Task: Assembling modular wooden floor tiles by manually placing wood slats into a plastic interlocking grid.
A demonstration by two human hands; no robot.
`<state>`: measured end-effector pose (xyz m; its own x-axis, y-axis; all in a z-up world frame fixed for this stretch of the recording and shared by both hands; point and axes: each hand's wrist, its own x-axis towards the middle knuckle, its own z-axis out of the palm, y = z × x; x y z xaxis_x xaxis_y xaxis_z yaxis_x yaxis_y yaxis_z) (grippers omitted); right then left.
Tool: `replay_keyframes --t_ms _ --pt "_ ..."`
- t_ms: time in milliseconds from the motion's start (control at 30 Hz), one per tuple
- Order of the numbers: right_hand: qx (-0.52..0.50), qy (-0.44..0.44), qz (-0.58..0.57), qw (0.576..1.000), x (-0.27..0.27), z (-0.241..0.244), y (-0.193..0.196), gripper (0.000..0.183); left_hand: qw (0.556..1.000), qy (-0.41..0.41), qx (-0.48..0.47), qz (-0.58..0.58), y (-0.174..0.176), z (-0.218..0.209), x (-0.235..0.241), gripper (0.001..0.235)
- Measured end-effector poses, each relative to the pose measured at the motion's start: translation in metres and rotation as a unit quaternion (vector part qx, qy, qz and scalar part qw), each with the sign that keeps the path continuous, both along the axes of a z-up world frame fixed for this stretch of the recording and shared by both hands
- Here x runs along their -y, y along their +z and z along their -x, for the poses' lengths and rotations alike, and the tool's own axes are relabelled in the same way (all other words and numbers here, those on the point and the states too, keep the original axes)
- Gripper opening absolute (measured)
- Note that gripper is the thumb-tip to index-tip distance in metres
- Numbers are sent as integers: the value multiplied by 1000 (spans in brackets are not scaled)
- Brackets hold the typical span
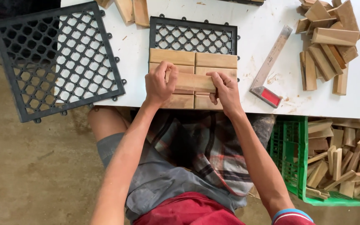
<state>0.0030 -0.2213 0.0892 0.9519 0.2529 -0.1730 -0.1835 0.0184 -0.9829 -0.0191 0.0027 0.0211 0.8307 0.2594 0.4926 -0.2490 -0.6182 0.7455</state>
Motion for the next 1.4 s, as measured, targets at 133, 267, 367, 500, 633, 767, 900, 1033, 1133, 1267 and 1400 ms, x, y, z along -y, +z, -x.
replay_keyframes --t_ms 133,267,367,500,633,767,900,1033,1133,1267,1400 --pt "-8 -5 -2 1000 3 -7 -7 23 1000 -4 27 -2 -1 -3 4 36" --pt "31 2 -59 998 11 -16 -19 11 997 -38 72 -6 -5 -7 8 37" --pt "65 25 -52 996 9 -22 -14 27 994 -45 97 -16 6 -7 8 27" --pt "118 55 -24 991 -5 -23 -2 64 995 -33 90 0 15 -5 5 25" --pt "148 75 8 986 -20 -51 -15 66 997 -20 76 15 12 -26 -7 39" --pt "229 61 179 955 -42 -106 -45 70 996 56 61 37 15 -60 -22 34" --pt "332 43 476 813 -61 -125 -76 47 991 129 -46 8 -26 -75 -34 26" --pt "383 43 458 801 -60 -119 -67 44 989 142 5 43 -22 -70 -34 24" --pt "434 62 446 781 -61 -105 -67 39 990 128 8 60 -22 -55 -35 35" --pt "356 113 543 752 -69 -106 -52 60 988 84 -76 -100 3 -70 -20 41" --pt "342 158 583 720 -79 -80 -54 63 945 -4 -148 -292 -5 -67 -6 52"
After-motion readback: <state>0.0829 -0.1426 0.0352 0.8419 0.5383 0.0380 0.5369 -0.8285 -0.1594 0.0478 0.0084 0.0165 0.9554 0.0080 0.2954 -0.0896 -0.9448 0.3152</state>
